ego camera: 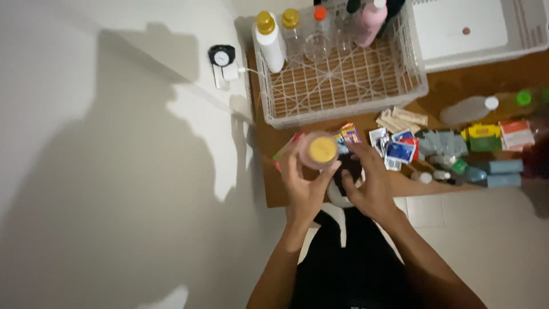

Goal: The person wipes several bottles and small packages with a black cloth, then places them into a white plastic basket on a wooden table. The items include clear and colored bottles, pump dispensers, and small boxes.

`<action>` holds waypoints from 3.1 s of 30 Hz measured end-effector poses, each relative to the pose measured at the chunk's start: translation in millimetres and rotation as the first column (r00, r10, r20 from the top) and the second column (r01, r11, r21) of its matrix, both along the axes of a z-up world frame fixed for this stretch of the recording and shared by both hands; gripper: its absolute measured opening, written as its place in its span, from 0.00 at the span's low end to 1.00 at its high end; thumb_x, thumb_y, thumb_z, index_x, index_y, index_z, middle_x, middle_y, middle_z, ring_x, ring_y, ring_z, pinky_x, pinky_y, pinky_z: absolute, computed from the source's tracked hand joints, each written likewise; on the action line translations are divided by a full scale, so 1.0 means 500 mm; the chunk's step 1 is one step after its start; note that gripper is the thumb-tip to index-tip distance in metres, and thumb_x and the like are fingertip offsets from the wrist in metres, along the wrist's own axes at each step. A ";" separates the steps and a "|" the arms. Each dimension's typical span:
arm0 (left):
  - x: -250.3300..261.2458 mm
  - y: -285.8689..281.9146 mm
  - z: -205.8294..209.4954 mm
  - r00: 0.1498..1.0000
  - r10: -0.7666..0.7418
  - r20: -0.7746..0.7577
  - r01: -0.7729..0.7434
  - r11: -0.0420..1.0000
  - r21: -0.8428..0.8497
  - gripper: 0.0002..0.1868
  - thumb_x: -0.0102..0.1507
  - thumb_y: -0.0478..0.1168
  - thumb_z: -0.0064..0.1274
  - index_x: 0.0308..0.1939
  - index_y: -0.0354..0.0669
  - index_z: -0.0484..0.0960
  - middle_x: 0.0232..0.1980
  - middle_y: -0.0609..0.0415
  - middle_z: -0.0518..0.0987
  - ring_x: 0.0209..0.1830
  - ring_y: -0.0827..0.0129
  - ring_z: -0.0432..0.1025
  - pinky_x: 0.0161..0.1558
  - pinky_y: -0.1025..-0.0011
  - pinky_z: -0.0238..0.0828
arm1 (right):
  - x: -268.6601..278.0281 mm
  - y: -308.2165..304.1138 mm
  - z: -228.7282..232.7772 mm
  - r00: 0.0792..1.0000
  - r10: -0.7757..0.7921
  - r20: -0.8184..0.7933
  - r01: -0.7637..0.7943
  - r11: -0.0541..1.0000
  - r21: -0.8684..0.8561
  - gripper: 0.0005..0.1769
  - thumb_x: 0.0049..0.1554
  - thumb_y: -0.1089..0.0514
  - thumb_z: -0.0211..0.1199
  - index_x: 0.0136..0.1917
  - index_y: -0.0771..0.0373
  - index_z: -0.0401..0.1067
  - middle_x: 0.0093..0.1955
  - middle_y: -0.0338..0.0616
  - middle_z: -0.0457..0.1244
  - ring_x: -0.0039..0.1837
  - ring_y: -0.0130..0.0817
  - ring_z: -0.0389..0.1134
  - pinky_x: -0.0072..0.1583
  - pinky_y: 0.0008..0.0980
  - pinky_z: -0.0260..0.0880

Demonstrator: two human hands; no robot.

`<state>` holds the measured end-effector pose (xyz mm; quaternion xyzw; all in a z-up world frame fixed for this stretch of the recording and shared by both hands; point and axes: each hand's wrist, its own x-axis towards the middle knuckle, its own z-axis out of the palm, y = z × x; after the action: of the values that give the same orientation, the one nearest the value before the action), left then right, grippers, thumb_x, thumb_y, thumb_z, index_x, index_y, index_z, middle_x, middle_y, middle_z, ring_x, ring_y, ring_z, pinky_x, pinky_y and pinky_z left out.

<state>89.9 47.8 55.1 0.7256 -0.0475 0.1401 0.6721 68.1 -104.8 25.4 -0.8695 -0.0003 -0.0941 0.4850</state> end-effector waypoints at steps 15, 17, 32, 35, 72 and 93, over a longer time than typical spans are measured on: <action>0.385 -0.053 -0.233 0.945 0.243 -0.220 -0.158 0.925 0.345 0.47 0.60 0.39 0.69 0.74 0.25 0.57 0.71 0.30 0.62 0.71 0.43 0.59 0.67 0.52 0.57 | 0.505 0.022 -0.192 0.984 0.178 -0.017 -0.178 0.984 -0.032 0.35 0.52 0.56 0.75 0.68 0.67 0.65 0.56 0.60 0.68 0.55 0.55 0.71 0.53 0.45 0.72; 0.397 -0.060 -0.267 0.915 0.332 -0.229 -0.247 0.910 0.332 0.43 0.61 0.39 0.67 0.73 0.28 0.60 0.71 0.32 0.65 0.71 0.45 0.61 0.68 0.53 0.58 | 0.549 0.038 -0.249 0.979 0.204 -0.015 -0.205 0.978 -0.033 0.35 0.51 0.57 0.73 0.68 0.67 0.64 0.55 0.60 0.67 0.55 0.57 0.71 0.52 0.46 0.72; 0.474 -0.030 -0.300 0.782 0.379 -0.495 -0.337 0.925 0.174 0.45 0.64 0.41 0.57 0.79 0.34 0.51 0.81 0.35 0.56 0.80 0.48 0.54 0.75 0.56 0.53 | 0.658 0.163 -0.371 0.944 0.314 -0.104 -0.309 0.949 0.060 0.31 0.55 0.53 0.71 0.63 0.70 0.62 0.59 0.65 0.59 0.59 0.62 0.64 0.56 0.54 0.66; 0.471 -0.031 -0.301 0.800 0.378 -0.466 -0.345 0.925 0.159 0.44 0.65 0.41 0.56 0.80 0.34 0.51 0.83 0.36 0.54 0.82 0.49 0.51 0.77 0.56 0.49 | 0.667 0.174 -0.388 0.922 0.308 -0.233 -0.290 0.951 0.107 0.32 0.55 0.51 0.70 0.63 0.70 0.60 0.58 0.63 0.60 0.58 0.59 0.65 0.57 0.52 0.68; 0.086 -0.319 -0.177 0.797 -0.313 -0.517 0.428 0.896 0.118 0.19 0.64 0.38 0.55 0.59 0.39 0.81 0.54 0.45 0.84 0.49 0.54 0.74 0.54 0.62 0.71 | 0.064 -0.308 -0.038 0.913 -0.406 -0.052 0.388 0.899 -0.202 0.13 0.52 0.61 0.67 0.52 0.63 0.76 0.48 0.55 0.69 0.49 0.51 0.72 0.49 0.47 0.72; 0.153 -0.677 -0.401 0.862 -0.332 -0.384 0.474 0.796 0.376 0.39 0.55 0.40 0.67 0.68 0.34 0.70 0.64 0.35 0.75 0.66 0.43 0.69 0.66 0.56 0.65 | 0.136 -0.641 -0.173 0.941 -0.310 -0.133 0.264 0.922 -0.284 0.19 0.56 0.65 0.64 0.61 0.66 0.72 0.64 0.61 0.64 0.59 0.59 0.70 0.57 0.47 0.72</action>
<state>166.6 -290.7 -145.4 0.8481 -0.1321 -0.1345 0.4951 136.4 -425.5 -61.1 -0.9213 0.1576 -0.0868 0.3447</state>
